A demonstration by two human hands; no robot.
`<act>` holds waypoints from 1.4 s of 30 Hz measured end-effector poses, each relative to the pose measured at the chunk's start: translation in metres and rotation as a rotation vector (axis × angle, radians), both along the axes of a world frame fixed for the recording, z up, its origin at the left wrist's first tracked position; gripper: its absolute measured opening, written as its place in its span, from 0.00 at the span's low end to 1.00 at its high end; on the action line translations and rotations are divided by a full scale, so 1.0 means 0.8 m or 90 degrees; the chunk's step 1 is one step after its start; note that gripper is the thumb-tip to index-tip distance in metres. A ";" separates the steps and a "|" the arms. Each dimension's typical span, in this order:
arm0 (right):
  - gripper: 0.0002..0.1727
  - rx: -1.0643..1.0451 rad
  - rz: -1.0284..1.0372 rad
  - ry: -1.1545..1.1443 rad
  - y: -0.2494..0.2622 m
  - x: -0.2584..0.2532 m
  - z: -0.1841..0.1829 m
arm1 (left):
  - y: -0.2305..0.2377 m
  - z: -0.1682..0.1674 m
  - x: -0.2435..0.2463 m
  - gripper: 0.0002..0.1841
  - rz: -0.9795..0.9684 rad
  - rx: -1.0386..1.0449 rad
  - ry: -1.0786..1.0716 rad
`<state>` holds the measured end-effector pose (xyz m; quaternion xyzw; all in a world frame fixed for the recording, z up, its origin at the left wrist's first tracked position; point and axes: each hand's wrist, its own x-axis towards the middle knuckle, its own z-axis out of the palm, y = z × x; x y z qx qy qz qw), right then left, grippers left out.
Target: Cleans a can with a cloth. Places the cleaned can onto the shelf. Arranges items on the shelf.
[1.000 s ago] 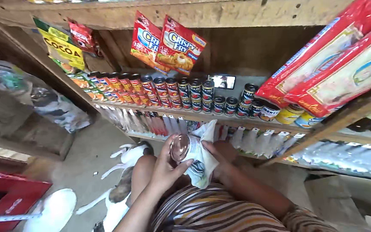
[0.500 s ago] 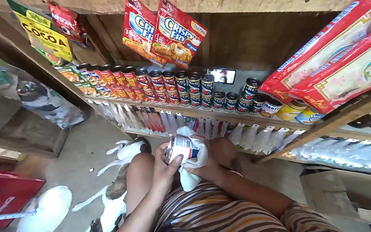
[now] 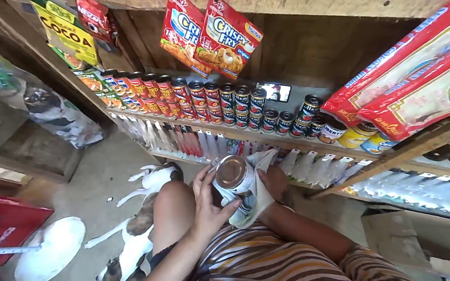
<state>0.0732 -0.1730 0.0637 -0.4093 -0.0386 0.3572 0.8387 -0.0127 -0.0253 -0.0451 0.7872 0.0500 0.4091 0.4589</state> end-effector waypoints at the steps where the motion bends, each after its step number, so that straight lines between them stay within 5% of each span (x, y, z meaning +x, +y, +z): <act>1: 0.16 -0.015 0.001 0.004 0.000 0.000 0.004 | 0.000 0.000 -0.001 0.44 0.005 0.011 0.007; 10: 0.20 0.106 0.090 0.064 0.004 0.000 -0.036 | -0.001 0.002 -0.006 0.54 0.052 0.047 0.043; 16: 0.19 0.145 0.145 0.016 0.020 0.014 -0.107 | 0.000 -0.003 -0.005 0.54 0.067 0.032 0.035; 29: 0.20 0.111 0.139 0.139 0.031 0.017 -0.110 | 0.000 -0.006 -0.006 0.54 0.073 0.073 0.040; 42: 0.18 -0.045 -0.001 0.055 0.044 0.023 -0.128 | 0.001 -0.011 -0.005 0.53 0.065 0.114 0.062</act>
